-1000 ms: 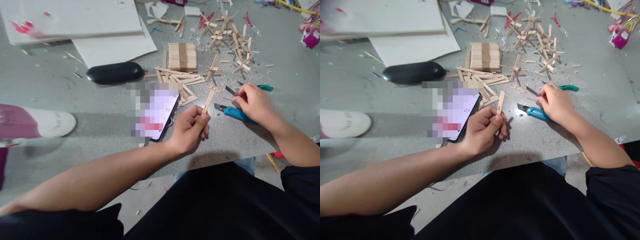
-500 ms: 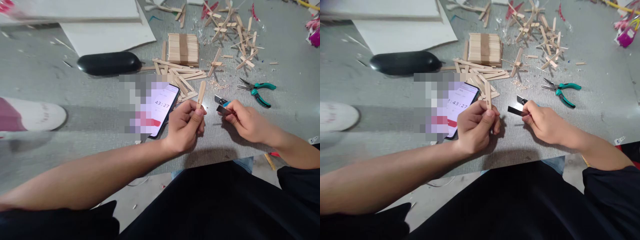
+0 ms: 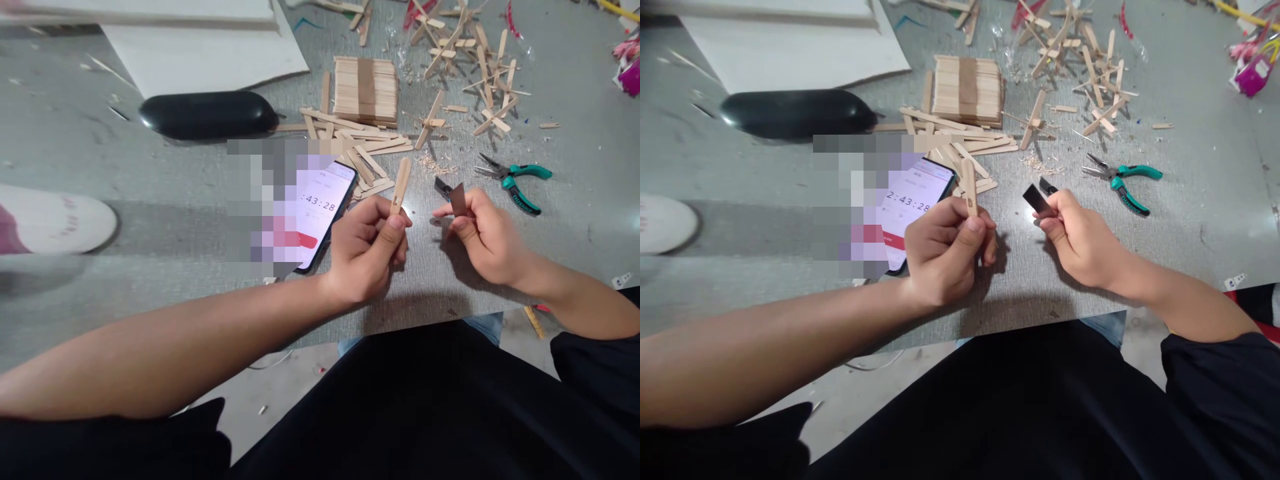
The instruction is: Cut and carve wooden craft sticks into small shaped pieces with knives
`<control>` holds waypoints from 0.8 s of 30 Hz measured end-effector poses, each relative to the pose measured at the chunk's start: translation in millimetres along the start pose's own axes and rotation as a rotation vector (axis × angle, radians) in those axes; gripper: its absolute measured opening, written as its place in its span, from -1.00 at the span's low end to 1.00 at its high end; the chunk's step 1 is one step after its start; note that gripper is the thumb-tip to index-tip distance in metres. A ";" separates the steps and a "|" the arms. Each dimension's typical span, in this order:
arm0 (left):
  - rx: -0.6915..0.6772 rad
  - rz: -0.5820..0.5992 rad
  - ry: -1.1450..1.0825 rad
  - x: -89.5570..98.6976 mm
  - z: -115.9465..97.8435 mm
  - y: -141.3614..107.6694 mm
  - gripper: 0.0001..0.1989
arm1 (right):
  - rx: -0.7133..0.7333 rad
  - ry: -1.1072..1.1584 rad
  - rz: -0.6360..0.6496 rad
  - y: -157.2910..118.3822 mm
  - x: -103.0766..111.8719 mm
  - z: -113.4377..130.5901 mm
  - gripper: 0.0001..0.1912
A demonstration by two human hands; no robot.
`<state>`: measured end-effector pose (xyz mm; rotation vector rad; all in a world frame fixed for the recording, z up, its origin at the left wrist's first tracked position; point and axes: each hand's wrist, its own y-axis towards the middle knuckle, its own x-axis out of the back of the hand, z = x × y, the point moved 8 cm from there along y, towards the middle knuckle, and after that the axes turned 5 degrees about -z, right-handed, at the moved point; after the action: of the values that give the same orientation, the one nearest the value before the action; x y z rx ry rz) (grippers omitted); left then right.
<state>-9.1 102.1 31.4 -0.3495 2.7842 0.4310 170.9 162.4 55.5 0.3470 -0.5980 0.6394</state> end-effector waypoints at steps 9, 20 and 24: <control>-0.044 -0.011 -0.016 -1.3 -4.2 0.4 -0.64 | -0.081 0.134 0.029 -1.3 -13.3 -4.8 -0.74; 0.116 0.127 -0.037 -7.3 7.2 -6.8 -0.61 | 0.157 -0.084 -0.238 -1.4 17.7 -2.1 -0.69; 0.063 0.130 0.073 -5.2 3.1 -7.9 -0.56 | 0.286 -0.415 -0.324 -2.6 29.8 3.2 -0.70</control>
<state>-1.3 96.8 28.3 -0.1741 2.8944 0.3653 190.4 172.5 76.1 0.8403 -0.8257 0.3375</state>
